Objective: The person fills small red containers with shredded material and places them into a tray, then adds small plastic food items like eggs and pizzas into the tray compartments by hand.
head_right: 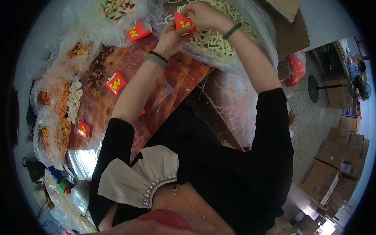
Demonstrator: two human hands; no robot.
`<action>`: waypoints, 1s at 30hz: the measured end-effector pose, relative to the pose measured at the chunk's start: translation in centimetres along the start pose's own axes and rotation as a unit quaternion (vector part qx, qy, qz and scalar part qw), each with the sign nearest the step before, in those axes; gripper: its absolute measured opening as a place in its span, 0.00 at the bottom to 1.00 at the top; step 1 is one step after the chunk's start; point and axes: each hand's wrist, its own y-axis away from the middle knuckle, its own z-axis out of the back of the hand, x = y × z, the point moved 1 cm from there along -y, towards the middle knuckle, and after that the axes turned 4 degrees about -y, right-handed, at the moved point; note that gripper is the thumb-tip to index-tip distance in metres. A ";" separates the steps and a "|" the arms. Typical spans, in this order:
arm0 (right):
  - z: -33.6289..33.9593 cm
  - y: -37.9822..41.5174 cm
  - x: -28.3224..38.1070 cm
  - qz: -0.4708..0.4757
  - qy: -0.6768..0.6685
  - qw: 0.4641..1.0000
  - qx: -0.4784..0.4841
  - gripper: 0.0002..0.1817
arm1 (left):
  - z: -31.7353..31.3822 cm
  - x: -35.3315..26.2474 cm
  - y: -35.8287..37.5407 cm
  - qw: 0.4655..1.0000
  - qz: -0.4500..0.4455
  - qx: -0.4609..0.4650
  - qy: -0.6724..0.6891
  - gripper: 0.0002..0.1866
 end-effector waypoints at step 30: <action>2.5 3.7 -0.3 -0.119 -0.129 0.984 0.030 0.19 | 3.2 -3.6 2.1 0.990 0.088 0.072 0.077 0.23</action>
